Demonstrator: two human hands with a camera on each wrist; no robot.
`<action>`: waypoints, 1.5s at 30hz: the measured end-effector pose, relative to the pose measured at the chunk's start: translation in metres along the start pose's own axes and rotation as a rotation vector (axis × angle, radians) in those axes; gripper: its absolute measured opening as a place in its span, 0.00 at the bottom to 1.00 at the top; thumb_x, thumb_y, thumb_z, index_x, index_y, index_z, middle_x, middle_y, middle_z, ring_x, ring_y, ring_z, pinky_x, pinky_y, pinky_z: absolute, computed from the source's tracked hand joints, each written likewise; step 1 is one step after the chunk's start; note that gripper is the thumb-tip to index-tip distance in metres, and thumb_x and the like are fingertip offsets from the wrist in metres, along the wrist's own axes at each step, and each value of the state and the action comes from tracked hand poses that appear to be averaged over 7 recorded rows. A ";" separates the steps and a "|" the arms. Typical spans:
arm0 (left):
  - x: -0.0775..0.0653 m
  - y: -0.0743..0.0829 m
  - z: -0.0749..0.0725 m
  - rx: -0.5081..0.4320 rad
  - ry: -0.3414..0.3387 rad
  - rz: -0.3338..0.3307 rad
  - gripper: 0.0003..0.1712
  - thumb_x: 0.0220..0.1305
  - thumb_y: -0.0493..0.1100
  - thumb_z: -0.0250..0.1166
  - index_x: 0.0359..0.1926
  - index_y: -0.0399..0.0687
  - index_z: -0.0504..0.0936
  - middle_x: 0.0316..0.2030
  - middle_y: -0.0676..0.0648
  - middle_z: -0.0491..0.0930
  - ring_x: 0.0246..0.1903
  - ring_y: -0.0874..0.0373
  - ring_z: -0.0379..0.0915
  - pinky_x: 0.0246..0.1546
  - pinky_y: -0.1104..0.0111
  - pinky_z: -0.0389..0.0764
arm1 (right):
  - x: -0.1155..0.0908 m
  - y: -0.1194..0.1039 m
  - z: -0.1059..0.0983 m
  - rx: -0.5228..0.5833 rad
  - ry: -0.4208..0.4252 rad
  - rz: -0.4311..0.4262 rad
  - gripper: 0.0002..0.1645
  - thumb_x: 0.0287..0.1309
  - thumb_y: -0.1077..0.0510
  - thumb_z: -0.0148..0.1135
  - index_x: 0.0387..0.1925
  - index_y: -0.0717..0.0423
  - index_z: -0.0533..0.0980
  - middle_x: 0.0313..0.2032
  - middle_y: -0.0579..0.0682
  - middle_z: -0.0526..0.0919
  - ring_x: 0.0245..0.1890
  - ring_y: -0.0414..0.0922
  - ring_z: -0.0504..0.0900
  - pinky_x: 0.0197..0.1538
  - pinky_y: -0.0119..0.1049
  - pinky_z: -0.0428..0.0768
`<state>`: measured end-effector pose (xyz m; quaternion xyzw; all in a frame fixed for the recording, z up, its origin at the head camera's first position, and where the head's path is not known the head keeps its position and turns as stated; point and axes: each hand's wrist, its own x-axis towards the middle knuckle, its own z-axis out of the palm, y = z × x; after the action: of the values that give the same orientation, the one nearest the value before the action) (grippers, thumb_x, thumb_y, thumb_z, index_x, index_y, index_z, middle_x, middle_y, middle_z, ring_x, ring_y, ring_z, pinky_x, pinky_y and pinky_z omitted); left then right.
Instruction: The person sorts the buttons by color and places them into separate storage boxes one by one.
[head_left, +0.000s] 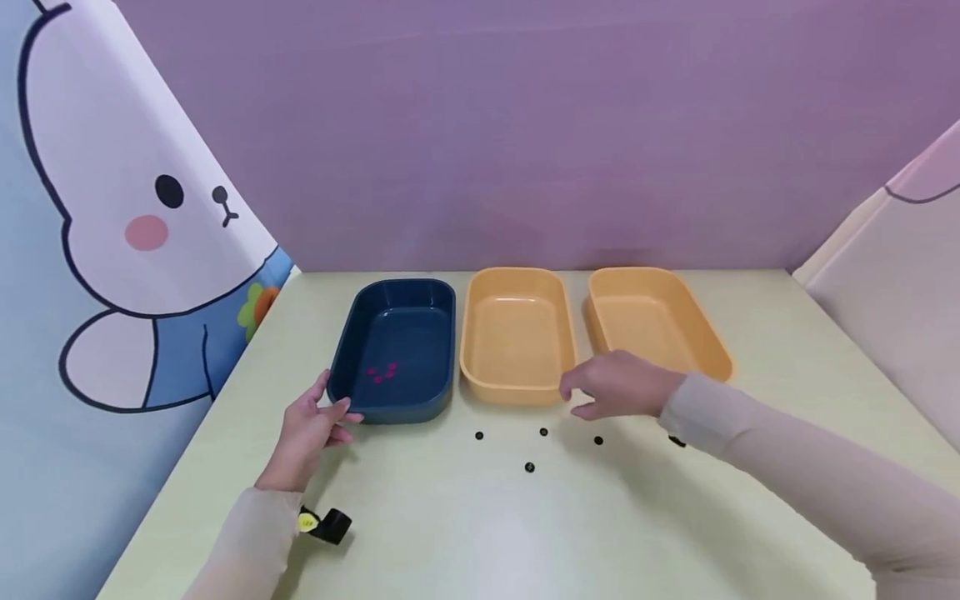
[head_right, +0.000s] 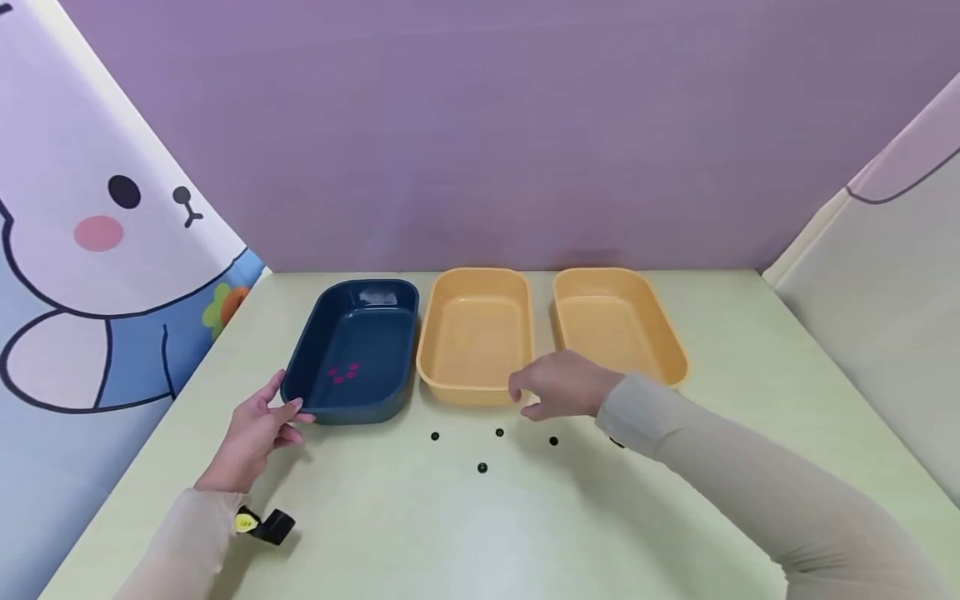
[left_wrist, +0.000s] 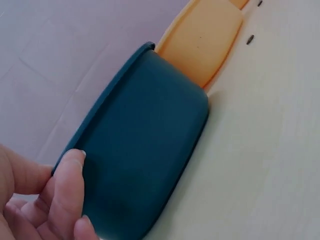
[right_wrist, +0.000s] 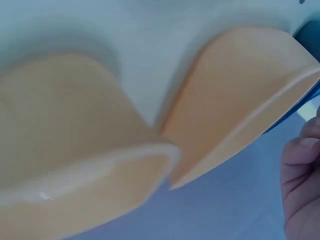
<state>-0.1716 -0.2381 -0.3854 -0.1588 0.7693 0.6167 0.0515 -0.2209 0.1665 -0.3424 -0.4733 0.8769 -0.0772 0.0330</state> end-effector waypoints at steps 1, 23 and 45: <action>-0.001 0.000 -0.001 0.000 -0.001 -0.004 0.40 0.73 0.38 0.51 0.76 0.51 0.38 0.23 0.56 0.84 0.14 0.63 0.73 0.25 0.72 0.76 | -0.004 0.000 0.002 0.011 -0.006 0.018 0.07 0.51 0.58 0.68 0.34 0.51 0.80 0.21 0.34 0.72 0.20 0.30 0.65 0.27 0.29 0.69; -0.002 0.001 -0.006 0.011 -0.001 -0.023 0.40 0.74 0.41 0.50 0.76 0.53 0.35 0.24 0.57 0.83 0.14 0.62 0.74 0.25 0.72 0.75 | -0.039 0.016 0.065 0.670 0.049 0.480 0.09 0.47 0.65 0.70 0.32 0.55 0.79 0.22 0.44 0.70 0.25 0.41 0.67 0.30 0.33 0.66; -0.001 0.002 -0.001 0.027 -0.008 -0.033 0.40 0.74 0.40 0.50 0.76 0.54 0.36 0.25 0.57 0.84 0.15 0.61 0.74 0.26 0.71 0.75 | -0.036 0.008 0.084 0.552 0.067 0.485 0.11 0.49 0.72 0.64 0.29 0.53 0.76 0.21 0.43 0.71 0.25 0.40 0.68 0.33 0.35 0.70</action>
<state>-0.1712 -0.2385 -0.3826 -0.1684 0.7746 0.6059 0.0672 -0.1967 0.1924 -0.4276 -0.2223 0.9102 -0.3165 0.1480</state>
